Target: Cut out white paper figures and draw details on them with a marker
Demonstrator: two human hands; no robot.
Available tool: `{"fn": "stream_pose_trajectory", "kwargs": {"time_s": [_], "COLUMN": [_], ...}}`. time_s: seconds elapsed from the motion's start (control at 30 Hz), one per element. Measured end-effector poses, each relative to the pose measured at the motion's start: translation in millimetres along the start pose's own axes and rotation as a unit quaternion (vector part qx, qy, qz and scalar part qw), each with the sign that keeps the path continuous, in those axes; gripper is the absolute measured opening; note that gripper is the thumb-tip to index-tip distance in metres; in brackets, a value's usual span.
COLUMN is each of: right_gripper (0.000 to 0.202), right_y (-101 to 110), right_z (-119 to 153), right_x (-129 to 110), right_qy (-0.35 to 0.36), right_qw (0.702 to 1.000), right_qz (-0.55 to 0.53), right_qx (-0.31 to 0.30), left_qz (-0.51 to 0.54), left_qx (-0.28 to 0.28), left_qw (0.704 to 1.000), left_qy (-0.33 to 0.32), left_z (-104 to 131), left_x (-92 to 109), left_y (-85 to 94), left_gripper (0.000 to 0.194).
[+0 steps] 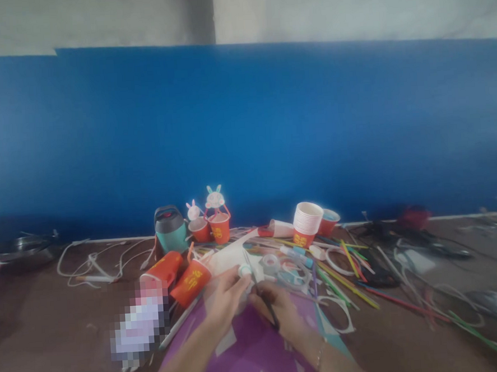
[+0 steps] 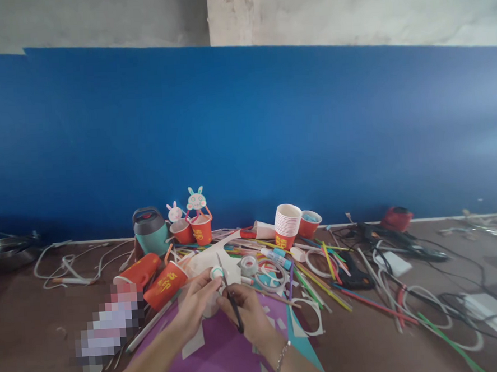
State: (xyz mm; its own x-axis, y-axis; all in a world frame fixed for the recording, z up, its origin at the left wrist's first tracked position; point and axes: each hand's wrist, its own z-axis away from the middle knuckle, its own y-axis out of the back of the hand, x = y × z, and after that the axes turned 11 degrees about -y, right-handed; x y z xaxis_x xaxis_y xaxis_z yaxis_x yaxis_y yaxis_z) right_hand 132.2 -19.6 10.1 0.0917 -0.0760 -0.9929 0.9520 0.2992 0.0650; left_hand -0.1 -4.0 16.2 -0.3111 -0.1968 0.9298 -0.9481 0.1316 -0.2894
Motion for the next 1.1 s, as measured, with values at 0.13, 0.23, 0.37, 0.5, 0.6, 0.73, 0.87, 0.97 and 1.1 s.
{"fn": "stream_pose_trajectory", "kwargs": {"time_s": [0.13,0.23,0.37,0.5,0.6,0.73,0.87,0.97,1.1], "right_gripper": [0.051,0.051,0.051,0.050,0.050,0.050,0.049,0.050,0.050], "right_y": [-0.3,-0.5,-0.7,-0.4,-0.3,-0.3,-0.7,-1.5,-1.5], "right_z": [-0.7,-1.3,-0.9,-0.8,-1.7,-1.2,0.2,0.1,-0.3], "right_x": [1.1,1.9,0.9,0.9,3.0,3.8,1.5,0.8,1.0], "right_qy": [-0.003,-0.008,-0.001,0.003,-0.011,-0.008,-0.009,-0.012,-0.002], "right_qw": [1.000,1.000,1.000,1.000,0.999,0.999,0.999,0.999,0.999], "right_qz": [0.003,0.005,-0.003,-0.012,-0.030,-0.041,-0.034,-0.033,-0.034], "right_qx": [0.005,0.006,-0.003,-0.003,0.002,0.003,-0.009,-0.005,0.001], "left_qz": [0.004,0.001,-0.006,-0.019,-0.034,-0.073,-0.074,-0.069,-0.071], "left_qx": [-0.010,-0.010,-0.009,0.003,0.023,0.042,0.037,0.026,0.013], "left_qw": [1.000,1.000,1.000,1.000,0.999,0.996,0.997,0.997,0.997], "left_qy": [-0.005,-0.008,-0.006,0.002,0.007,-0.007,-0.007,-0.002,-0.004], "left_z": [-1.9,-2.5,-3.4,-2.6,0.3,3.6,3.8,3.9,3.3], "left_x": [-2.9,-4.2,-4.7,-6.5,-8.2,-9.6,-8.5,-6.0,-4.9], "left_y": [2.6,4.1,5.4,5.5,3.0,-1.9,-3.6,-3.5,-2.8], "left_gripper": [0.030,0.030,0.030,0.029,0.028,0.037,0.041,0.041,0.042]}}
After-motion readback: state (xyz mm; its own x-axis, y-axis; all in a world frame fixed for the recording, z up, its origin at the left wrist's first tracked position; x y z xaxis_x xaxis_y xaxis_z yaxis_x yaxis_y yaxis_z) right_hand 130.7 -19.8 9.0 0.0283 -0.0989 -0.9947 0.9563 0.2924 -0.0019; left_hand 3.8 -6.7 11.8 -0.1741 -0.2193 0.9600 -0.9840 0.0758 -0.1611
